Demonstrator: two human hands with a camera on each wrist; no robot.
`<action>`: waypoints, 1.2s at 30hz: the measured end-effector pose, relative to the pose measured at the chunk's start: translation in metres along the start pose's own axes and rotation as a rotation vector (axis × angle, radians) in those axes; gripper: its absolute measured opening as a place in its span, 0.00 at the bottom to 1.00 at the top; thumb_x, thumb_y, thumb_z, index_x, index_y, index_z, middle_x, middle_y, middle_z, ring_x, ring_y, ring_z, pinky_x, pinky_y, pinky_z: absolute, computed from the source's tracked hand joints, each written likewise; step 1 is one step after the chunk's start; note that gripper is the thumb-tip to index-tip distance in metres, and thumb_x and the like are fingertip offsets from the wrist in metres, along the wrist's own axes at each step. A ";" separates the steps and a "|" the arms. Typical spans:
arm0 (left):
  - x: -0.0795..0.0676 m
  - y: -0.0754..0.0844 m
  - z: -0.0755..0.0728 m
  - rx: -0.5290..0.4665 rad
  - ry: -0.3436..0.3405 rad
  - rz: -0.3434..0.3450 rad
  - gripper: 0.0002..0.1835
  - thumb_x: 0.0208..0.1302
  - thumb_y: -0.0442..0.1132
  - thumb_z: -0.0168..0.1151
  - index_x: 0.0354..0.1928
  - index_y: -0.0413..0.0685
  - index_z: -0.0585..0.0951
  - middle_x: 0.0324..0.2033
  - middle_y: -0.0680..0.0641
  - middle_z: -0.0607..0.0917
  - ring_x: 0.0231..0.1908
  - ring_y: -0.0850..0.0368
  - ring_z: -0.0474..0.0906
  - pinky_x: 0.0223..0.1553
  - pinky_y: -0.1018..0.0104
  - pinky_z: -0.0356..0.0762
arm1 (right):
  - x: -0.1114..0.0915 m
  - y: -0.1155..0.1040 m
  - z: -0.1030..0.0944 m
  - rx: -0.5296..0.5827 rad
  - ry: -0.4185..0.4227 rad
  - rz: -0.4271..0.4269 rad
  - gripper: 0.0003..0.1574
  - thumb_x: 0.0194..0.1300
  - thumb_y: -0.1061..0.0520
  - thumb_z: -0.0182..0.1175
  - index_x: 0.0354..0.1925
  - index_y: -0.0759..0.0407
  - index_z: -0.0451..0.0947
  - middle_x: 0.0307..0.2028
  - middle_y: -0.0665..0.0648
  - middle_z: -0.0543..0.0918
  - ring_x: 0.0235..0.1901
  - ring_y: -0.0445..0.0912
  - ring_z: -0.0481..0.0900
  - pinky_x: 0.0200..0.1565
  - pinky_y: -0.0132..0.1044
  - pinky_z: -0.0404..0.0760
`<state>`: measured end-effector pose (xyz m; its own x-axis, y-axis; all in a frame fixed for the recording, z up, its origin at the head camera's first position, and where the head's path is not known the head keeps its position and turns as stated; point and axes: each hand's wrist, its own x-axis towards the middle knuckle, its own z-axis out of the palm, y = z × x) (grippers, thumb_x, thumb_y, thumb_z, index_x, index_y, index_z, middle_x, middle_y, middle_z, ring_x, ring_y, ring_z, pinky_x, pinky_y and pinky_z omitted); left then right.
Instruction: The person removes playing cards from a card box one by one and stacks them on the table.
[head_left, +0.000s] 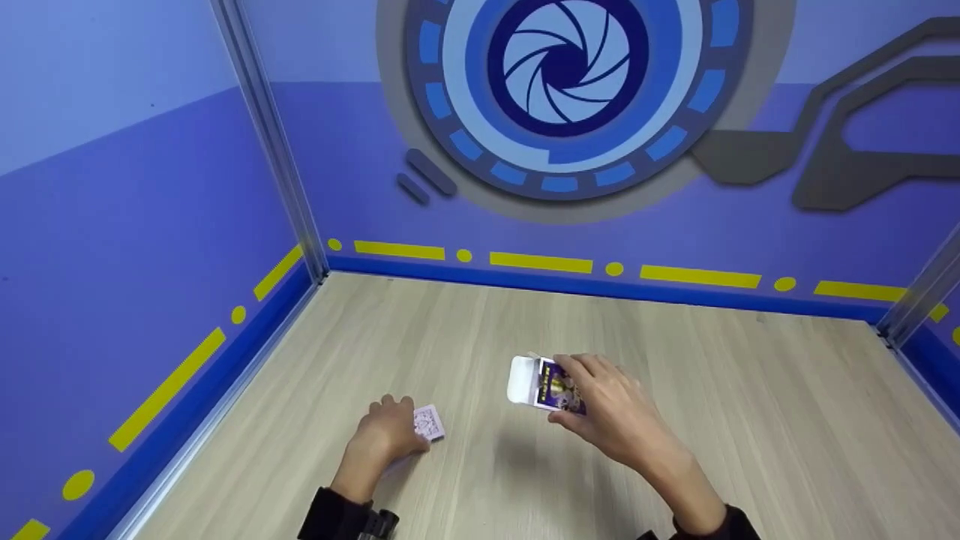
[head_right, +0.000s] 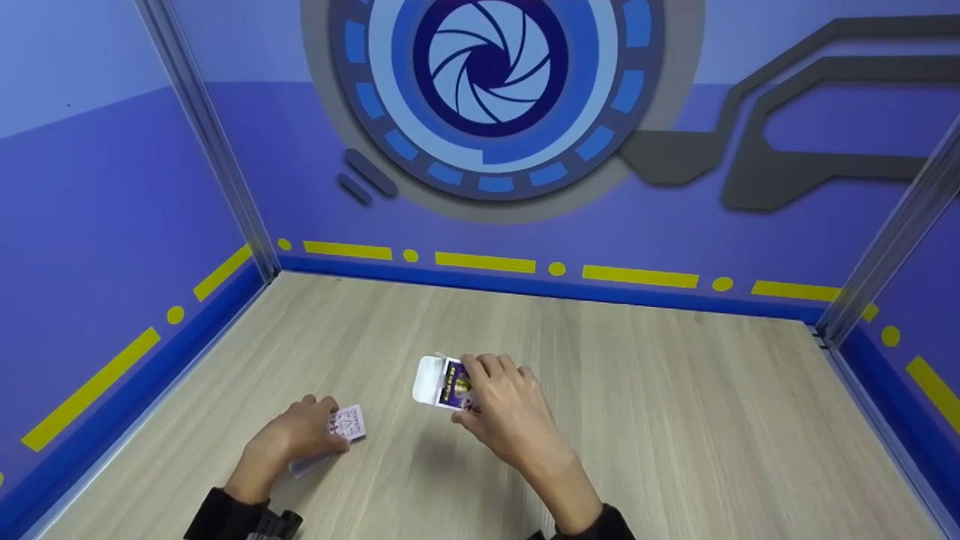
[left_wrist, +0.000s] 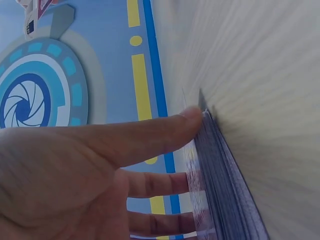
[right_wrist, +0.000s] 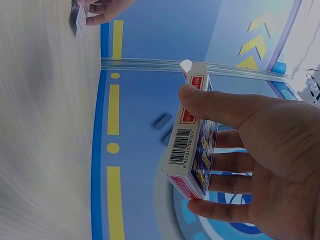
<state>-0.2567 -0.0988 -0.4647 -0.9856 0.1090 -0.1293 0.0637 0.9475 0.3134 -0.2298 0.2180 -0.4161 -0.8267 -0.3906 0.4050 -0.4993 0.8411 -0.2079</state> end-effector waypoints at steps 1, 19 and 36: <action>0.000 0.000 0.000 0.005 0.000 0.002 0.34 0.53 0.42 0.81 0.55 0.26 0.77 0.39 0.34 0.75 0.43 0.39 0.74 0.47 0.43 0.78 | 0.000 0.000 0.000 0.001 -0.002 0.000 0.47 0.53 0.45 0.81 0.66 0.59 0.75 0.56 0.59 0.82 0.57 0.56 0.80 0.52 0.58 0.81; -0.003 0.005 -0.021 -0.074 0.209 0.155 0.30 0.62 0.43 0.75 0.59 0.30 0.78 0.50 0.33 0.81 0.52 0.35 0.80 0.49 0.41 0.80 | 0.000 0.000 0.001 0.018 0.019 -0.014 0.47 0.53 0.46 0.81 0.67 0.58 0.74 0.58 0.59 0.81 0.57 0.57 0.79 0.54 0.59 0.80; -0.033 0.092 -0.010 -0.687 0.418 0.583 0.05 0.69 0.29 0.66 0.41 0.46 0.80 0.36 0.53 0.83 0.36 0.62 0.81 0.37 0.67 0.83 | 0.001 -0.013 0.006 0.058 0.028 -0.067 0.48 0.49 0.51 0.84 0.67 0.55 0.75 0.58 0.56 0.80 0.59 0.52 0.76 0.53 0.56 0.81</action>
<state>-0.2202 -0.0186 -0.4221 -0.8132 0.2625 0.5195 0.5819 0.3850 0.7164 -0.2255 0.2049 -0.4182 -0.7837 -0.4338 0.4445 -0.5681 0.7899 -0.2307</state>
